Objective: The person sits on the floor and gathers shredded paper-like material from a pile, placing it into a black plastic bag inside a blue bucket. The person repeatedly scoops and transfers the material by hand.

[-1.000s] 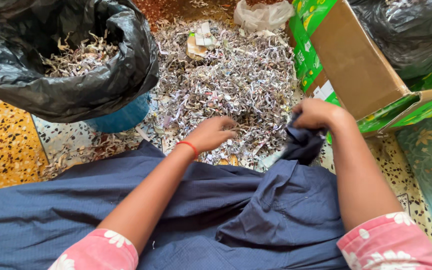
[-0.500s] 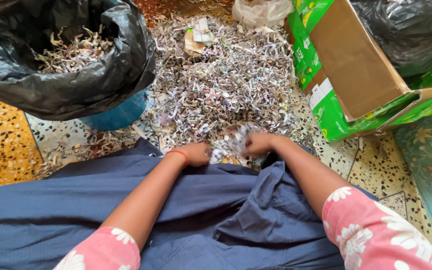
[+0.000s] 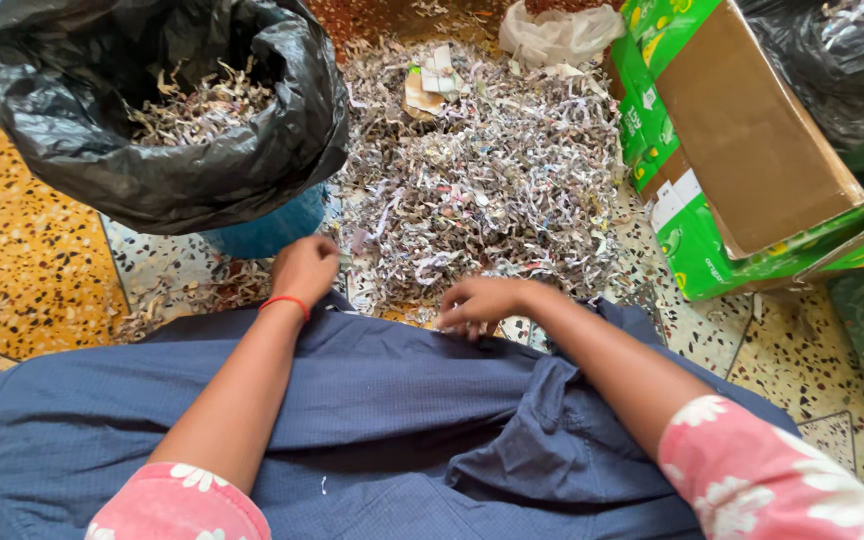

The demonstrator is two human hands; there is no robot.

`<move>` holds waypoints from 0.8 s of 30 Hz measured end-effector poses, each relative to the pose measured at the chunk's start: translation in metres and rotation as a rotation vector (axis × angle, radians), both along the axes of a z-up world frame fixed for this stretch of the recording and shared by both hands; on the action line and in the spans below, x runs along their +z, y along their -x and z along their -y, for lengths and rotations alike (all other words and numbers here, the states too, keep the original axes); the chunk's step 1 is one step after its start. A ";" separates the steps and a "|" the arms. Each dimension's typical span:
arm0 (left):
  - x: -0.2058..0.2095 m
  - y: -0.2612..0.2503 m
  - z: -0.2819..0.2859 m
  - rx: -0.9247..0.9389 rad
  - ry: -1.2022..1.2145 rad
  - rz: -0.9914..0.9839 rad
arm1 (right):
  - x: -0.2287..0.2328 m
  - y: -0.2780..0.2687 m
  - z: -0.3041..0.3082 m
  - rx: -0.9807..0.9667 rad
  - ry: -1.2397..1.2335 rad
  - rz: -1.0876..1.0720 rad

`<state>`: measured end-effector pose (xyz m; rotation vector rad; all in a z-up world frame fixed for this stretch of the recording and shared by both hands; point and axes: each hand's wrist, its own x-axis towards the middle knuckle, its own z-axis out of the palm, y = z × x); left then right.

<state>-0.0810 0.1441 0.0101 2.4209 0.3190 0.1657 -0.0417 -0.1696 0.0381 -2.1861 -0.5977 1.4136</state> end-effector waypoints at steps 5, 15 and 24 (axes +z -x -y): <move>-0.036 0.011 -0.034 0.454 -0.132 -0.199 | -0.016 -0.008 -0.010 -0.035 -0.200 0.429; -0.110 -0.068 -0.017 0.153 0.220 -0.362 | -0.021 -0.019 0.030 -0.062 -0.207 0.828; 0.007 -0.067 0.140 -0.365 0.619 -0.160 | 0.034 -0.029 0.028 -0.490 -0.186 0.957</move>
